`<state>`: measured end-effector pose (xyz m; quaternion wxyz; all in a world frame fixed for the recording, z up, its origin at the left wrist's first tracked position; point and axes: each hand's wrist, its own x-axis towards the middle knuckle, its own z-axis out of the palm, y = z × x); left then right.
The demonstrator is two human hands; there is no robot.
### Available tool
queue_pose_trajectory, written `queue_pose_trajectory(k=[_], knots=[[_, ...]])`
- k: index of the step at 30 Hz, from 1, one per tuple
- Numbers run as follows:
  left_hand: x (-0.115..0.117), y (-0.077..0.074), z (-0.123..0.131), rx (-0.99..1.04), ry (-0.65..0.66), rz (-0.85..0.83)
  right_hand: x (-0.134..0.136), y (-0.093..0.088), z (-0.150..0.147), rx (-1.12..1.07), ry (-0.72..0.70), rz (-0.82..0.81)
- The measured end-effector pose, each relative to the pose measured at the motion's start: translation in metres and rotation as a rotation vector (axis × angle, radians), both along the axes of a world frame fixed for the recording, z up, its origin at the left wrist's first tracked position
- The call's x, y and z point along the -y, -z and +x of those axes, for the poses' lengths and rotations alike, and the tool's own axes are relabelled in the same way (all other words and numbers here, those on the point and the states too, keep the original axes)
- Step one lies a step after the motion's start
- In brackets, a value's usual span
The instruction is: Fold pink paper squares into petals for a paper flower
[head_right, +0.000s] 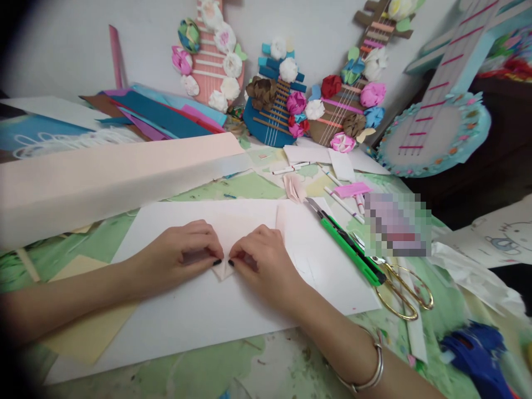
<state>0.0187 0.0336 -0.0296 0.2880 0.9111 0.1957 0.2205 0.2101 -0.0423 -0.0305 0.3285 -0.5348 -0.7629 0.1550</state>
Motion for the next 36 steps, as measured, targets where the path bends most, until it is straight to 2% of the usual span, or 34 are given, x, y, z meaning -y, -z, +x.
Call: queue_pose_trajectory(k=[9,18,22,27,31,36], knots=[[0.012,0.005,-0.005,0.116,0.077,0.304,0.003,0.003,0.001,-0.016,-0.044,0.015],[0.014,0.004,-0.005,0.079,0.088,0.427,0.004,0.003,0.002,-0.009,-0.046,0.051],[0.016,0.003,-0.006,0.016,0.147,0.604,0.005,0.004,0.003,-0.013,-0.06,0.051],[0.023,0.001,-0.01,-0.051,0.143,0.827,0.005,0.004,0.003,-0.019,-0.076,0.039],[0.026,0.001,-0.012,-0.076,0.164,0.854,0.004,0.003,0.003,-0.013,-0.072,0.013],[0.026,0.002,-0.013,-0.061,0.158,0.759,0.004,0.002,0.002,-0.022,-0.067,0.0]])
